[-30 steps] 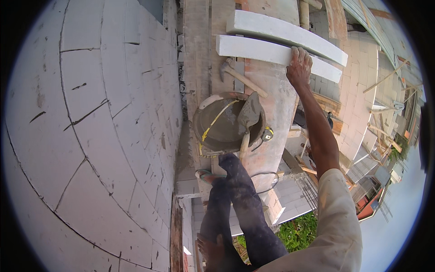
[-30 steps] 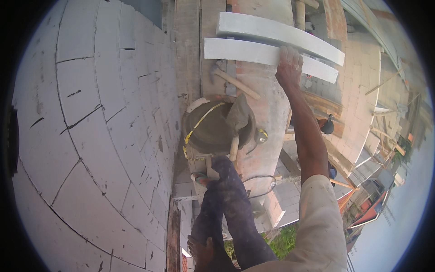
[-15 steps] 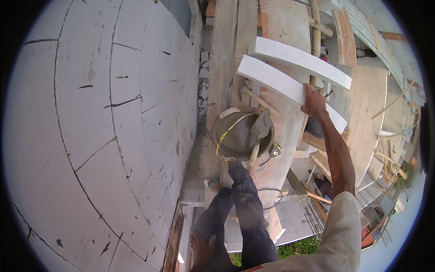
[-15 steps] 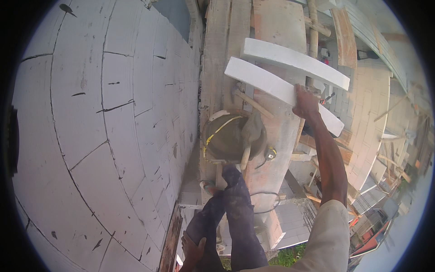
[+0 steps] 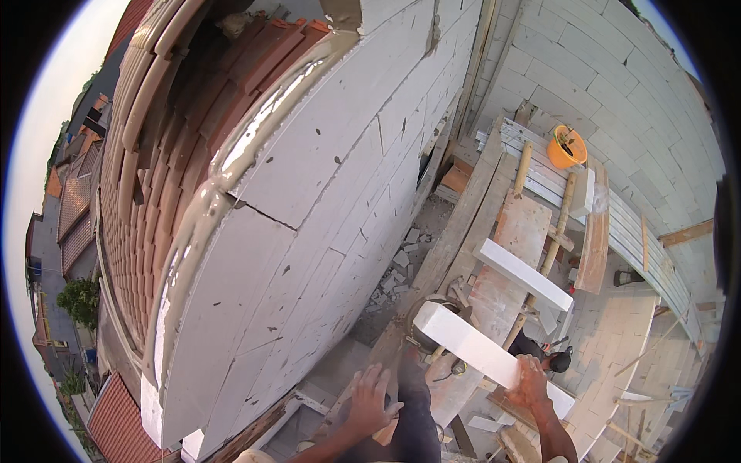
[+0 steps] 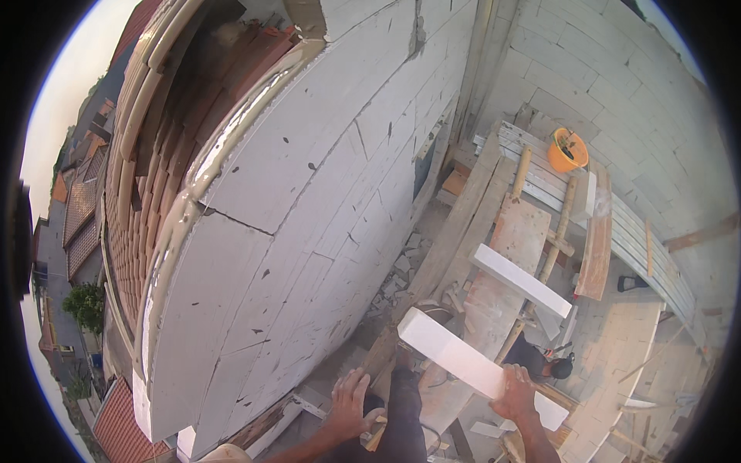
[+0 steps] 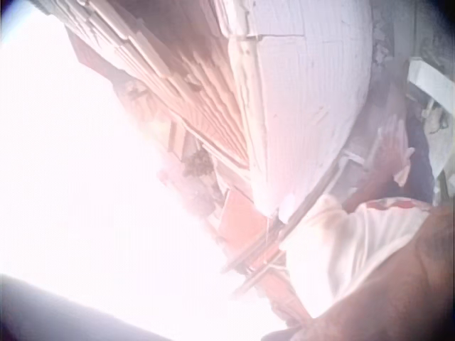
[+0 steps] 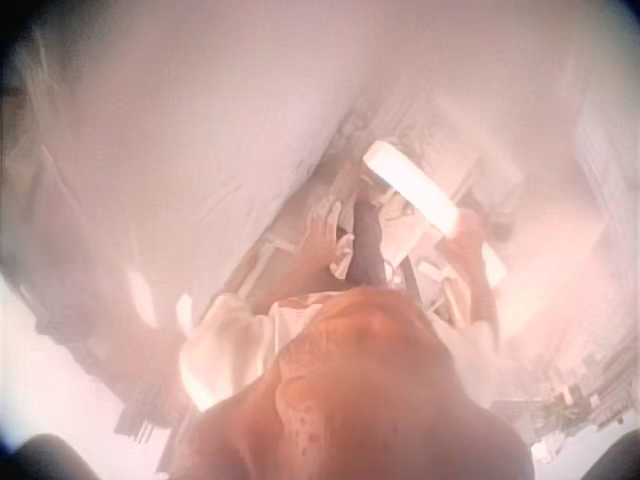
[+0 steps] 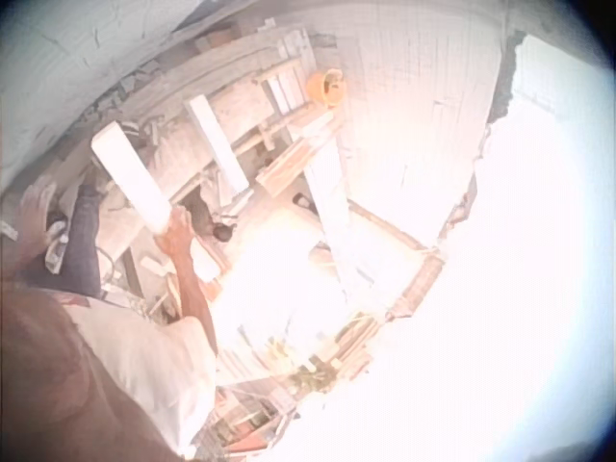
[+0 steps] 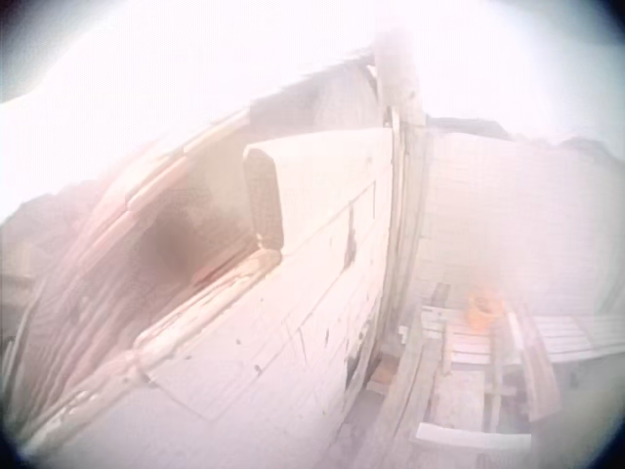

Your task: The person scoops mortar from a bucket and applies it to a wall using a trowel. They then place white rectangular blocks onto the mortar, tapping them into place with a hammer. The person also uses a tape measure to check the alignment of the blocks.

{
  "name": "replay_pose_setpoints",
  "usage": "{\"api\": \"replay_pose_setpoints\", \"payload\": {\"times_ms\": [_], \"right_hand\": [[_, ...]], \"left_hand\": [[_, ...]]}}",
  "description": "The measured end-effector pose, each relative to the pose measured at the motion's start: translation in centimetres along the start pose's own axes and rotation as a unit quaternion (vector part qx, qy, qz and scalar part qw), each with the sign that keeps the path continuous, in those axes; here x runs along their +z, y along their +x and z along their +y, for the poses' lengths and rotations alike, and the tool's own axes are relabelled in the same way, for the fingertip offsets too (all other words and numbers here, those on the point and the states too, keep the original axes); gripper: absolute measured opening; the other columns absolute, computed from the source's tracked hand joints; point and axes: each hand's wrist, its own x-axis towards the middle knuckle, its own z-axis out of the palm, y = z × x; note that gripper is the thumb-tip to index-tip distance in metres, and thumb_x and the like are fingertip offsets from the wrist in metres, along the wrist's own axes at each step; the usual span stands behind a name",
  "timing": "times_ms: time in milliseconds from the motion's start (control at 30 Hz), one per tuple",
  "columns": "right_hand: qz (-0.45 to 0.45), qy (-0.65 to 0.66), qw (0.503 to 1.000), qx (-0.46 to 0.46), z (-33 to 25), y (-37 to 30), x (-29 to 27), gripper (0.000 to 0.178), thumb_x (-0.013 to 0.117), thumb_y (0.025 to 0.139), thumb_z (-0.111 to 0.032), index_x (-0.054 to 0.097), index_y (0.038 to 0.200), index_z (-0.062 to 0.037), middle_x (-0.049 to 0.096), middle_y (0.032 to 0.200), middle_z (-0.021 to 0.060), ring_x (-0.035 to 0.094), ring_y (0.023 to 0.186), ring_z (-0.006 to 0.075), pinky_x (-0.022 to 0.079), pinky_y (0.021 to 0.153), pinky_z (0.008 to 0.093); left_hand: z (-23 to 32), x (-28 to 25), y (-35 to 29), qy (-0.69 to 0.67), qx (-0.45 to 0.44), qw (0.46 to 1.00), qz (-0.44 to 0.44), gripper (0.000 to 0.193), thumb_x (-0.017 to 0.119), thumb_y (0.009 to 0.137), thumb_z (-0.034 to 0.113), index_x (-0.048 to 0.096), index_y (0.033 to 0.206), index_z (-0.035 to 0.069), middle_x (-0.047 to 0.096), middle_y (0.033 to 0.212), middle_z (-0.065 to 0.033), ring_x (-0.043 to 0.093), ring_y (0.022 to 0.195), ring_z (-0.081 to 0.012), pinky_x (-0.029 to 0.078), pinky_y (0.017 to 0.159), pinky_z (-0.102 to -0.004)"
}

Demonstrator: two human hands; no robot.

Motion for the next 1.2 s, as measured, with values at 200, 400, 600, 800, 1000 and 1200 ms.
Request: {"api": "replay_pose_setpoints", "payload": {"times_ms": [200,400,600,800,1000,1200], "right_hand": [[-0.084,-0.076,0.978,-0.177,-12.2,-5.5,-1.0,0.079,0.082,0.063,-0.032,0.052,0.132,-0.0067,0.061,0.126,0.0169,0.058,0.123,0.0406,0.056,0.095,0.0526],[-0.11,-0.096,0.913,-0.381,-23.1,-8.6,0.1,0.07,0.079,0.063,-0.02,0.054,0.127,-0.0052,0.062,0.119,0.0161,0.062,0.114,0.0375,0.059,0.086,0.0482],[-0.123,-0.091,0.845,-0.512,-31.0,-10.5,-0.3,0.054,0.074,0.065,-0.006,0.059,0.117,-0.0037,0.063,0.108,0.0129,0.064,0.106,0.0331,0.058,0.077,0.0441],[-0.101,-0.121,0.797,-0.583,-30.4,-7.0,1.4,0.061,0.077,0.07,-0.007,0.054,0.126,-0.0057,0.061,0.117,0.0128,0.062,0.113,0.0324,0.051,0.09,0.0469],[-0.194,-0.127,0.752,-0.617,-34.8,-4.0,-1.3,0.059,0.078,0.071,-0.008,0.055,0.125,-0.0073,0.062,0.117,0.0131,0.062,0.115,0.0329,0.049,0.097,0.0501],[-0.12,-0.203,0.707,-0.667,-41.8,-4.5,-21.5,0.057,0.071,0.074,-0.001,0.054,0.128,-0.0011,0.067,0.105,0.019,0.068,0.106,0.0358,0.053,0.094,0.0488]], "left_hand": [[7.4,-10.6,-2.5,0.141,0.093,0.983,-0.076,0.112,0.088,0.074,0.037,0.027,0.161,0.003,0.024,0.167,-0.0222,0.015,0.158,-0.0392,0.011,0.125,-0.0634],[3.0,-15.3,-11.3,0.181,0.023,0.963,-0.199,0.116,0.09,0.071,0.037,0.026,0.157,-0.007,0.026,0.163,-0.0302,0.019,0.156,-0.0464,0.01,0.126,-0.0643],[-0.3,-16.7,-21.4,0.057,-0.077,0.963,-0.25,0.089,0.085,0.072,0.041,0.045,0.138,-0.003,0.065,0.125,-0.0266,0.069,0.107,-0.0433,0.057,0.087,-0.0503],[0.6,-19.6,-25.1,0.013,-0.194,0.949,-0.248,0.096,0.082,0.066,0.054,0.048,0.136,-0.004,0.07,0.114,-0.0266,0.071,0.098,-0.0446,0.057,0.086,-0.0506],[2.5,-23.0,-26.1,0.058,-0.243,0.934,-0.254,0.103,0.08,0.066,0.06,0.048,0.137,-0.006,0.071,0.111,-0.0281,0.072,0.096,-0.0444,0.057,0.087,-0.0491],[9.5,-35.6,-23.7,0.058,-0.294,0.943,-0.148,0.111,0.086,0.059,0.054,0.047,0.14,-0.011,0.07,0.11,-0.0297,0.072,0.099,-0.0439,0.056,0.091,-0.0458]]}}
